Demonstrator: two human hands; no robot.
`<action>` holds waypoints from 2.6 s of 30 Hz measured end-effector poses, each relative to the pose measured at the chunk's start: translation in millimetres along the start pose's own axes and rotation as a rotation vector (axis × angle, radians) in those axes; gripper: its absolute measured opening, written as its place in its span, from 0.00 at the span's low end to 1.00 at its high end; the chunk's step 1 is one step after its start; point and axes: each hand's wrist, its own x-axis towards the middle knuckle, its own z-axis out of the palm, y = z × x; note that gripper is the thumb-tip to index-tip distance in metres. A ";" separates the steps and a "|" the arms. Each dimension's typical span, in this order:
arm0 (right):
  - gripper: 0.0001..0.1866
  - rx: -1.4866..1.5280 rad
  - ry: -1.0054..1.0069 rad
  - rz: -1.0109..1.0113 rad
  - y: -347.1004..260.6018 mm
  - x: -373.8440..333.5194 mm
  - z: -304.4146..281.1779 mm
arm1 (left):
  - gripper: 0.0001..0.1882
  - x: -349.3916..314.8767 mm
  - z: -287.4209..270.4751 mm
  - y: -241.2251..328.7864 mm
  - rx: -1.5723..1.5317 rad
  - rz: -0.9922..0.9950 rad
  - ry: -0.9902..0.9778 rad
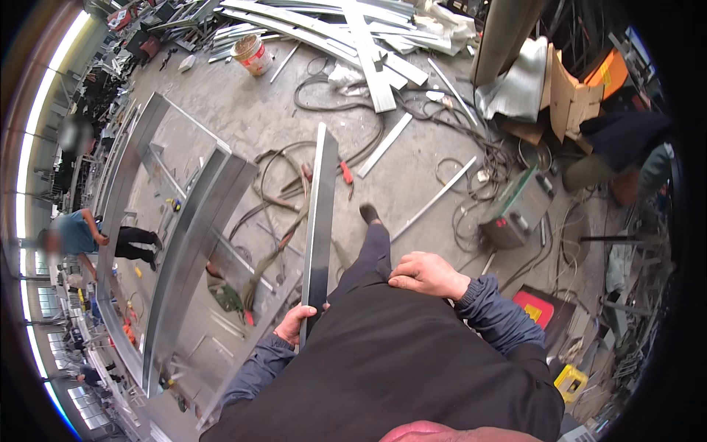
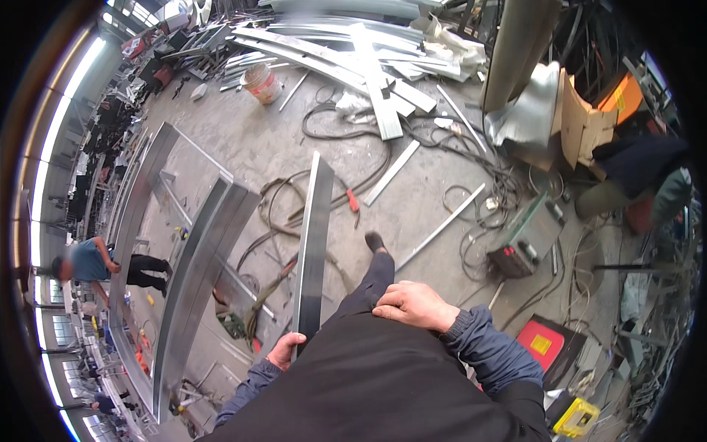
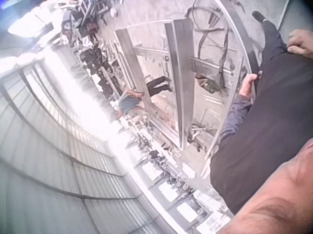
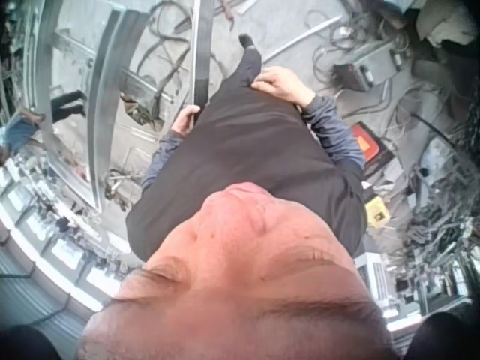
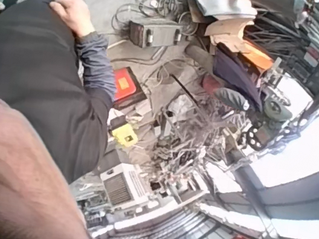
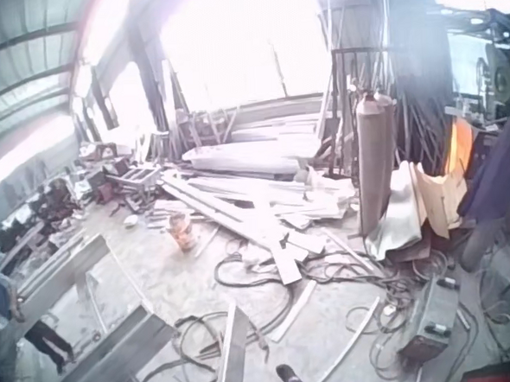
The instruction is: The person welds metal frame components using a handheld welding torch, measures sections with a tape measure, and positions metal bars with assistance from a coworker. The person repeatedly welds joints on a rectangular metal frame structure on the workshop floor.
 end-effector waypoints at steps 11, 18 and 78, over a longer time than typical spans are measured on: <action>0.19 0.020 0.226 0.368 128.8 227.6 -177.0 | 0.30 108.2 18.6 280.5 -0.323 0.046 -0.121; 0.22 0.151 0.138 0.837 300.0 277.5 -198.8 | 0.32 136.6 33.7 421.4 -0.380 0.204 -0.133; 0.23 0.595 -1.076 0.723 72.0 1660.9 -124.1 | 0.70 248.1 -268.2 1237.8 0.209 0.717 0.998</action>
